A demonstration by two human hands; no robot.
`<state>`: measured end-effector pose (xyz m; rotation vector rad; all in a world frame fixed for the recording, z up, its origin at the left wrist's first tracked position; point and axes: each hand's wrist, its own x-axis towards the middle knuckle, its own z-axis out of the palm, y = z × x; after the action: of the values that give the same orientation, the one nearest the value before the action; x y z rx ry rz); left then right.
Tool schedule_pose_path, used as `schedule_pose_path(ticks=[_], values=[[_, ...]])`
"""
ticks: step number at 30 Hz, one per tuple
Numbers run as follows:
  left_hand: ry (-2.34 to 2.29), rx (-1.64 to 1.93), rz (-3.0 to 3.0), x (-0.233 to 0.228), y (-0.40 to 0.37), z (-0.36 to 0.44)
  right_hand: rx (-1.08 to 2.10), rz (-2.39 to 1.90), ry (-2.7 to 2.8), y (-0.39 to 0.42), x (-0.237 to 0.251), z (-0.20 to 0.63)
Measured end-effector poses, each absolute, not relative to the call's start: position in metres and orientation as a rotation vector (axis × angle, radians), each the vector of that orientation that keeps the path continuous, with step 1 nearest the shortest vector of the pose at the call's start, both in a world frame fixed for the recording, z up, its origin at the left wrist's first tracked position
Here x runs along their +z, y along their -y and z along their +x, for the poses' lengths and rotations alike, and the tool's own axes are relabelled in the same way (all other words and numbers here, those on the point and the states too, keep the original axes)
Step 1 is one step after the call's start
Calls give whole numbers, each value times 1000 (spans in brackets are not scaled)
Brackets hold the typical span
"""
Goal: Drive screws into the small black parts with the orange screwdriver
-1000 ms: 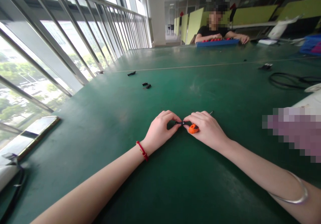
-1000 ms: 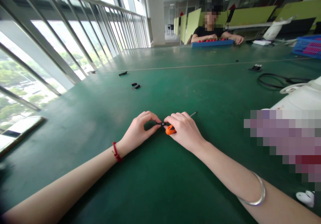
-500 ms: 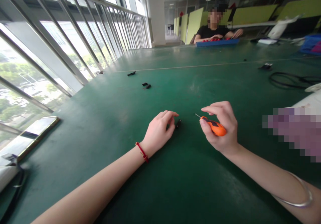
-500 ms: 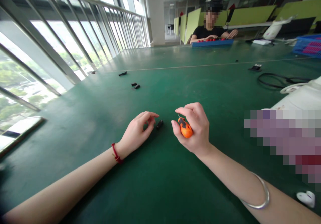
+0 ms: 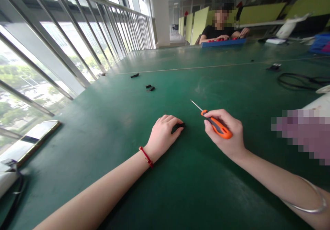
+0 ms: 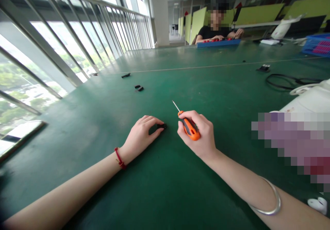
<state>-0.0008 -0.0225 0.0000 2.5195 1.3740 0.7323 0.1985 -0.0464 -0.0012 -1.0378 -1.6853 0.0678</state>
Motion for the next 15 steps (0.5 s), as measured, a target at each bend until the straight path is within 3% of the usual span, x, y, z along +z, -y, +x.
schedule_pose_path(ticks=[15], values=[[-1485,790,2523,-2,15,-4,53,-925,1747,62,6,190]])
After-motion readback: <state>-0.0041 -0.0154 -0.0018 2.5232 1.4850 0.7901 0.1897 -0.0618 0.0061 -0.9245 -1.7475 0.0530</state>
